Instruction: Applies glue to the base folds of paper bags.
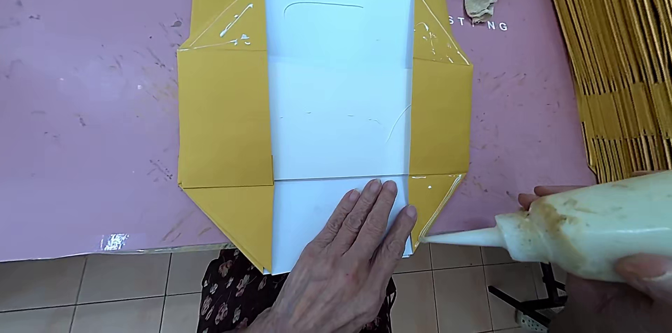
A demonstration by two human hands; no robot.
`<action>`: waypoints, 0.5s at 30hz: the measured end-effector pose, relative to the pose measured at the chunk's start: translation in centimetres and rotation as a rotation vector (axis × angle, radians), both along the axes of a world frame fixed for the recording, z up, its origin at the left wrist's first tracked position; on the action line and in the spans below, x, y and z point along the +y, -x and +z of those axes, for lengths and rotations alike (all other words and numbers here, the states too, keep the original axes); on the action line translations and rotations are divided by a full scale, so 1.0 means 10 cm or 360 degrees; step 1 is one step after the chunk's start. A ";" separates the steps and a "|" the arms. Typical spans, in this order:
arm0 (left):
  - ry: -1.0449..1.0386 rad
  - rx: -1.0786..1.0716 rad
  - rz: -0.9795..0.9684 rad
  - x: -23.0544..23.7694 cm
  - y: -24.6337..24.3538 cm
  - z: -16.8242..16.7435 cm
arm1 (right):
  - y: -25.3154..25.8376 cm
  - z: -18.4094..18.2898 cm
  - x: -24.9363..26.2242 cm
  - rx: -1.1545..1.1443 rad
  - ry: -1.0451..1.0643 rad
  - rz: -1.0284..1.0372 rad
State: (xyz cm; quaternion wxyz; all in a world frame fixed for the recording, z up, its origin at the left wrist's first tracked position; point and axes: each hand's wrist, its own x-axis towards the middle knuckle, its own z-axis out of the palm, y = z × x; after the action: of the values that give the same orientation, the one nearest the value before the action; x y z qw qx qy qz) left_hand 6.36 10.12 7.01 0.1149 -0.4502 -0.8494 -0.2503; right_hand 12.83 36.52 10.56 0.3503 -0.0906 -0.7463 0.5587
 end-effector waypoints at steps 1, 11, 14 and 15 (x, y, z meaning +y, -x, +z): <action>-0.0001 -0.0003 0.0004 0.00 0.00 0.00 | -0.02 0.01 -0.01 -0.0017 -0.0008 0.0065; -0.0015 0.0026 0.0024 0.01 0.00 -0.01 | 0.18 0.02 0.03 0.0064 0.0068 -0.0013; 0.0005 0.0055 0.0039 0.01 0.00 -0.01 | 0.13 0.03 0.02 0.0027 -0.0029 0.0042; 0.0007 0.0061 0.0043 0.01 0.00 -0.01 | 0.11 0.05 0.01 0.0011 -0.0051 0.0074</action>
State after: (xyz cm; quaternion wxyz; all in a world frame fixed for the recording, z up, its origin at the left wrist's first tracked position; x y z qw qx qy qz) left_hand 6.41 10.25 6.88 0.1335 -0.4438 -0.8535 -0.2381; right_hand 11.77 36.58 11.04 0.3413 -0.0657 -0.7558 0.5550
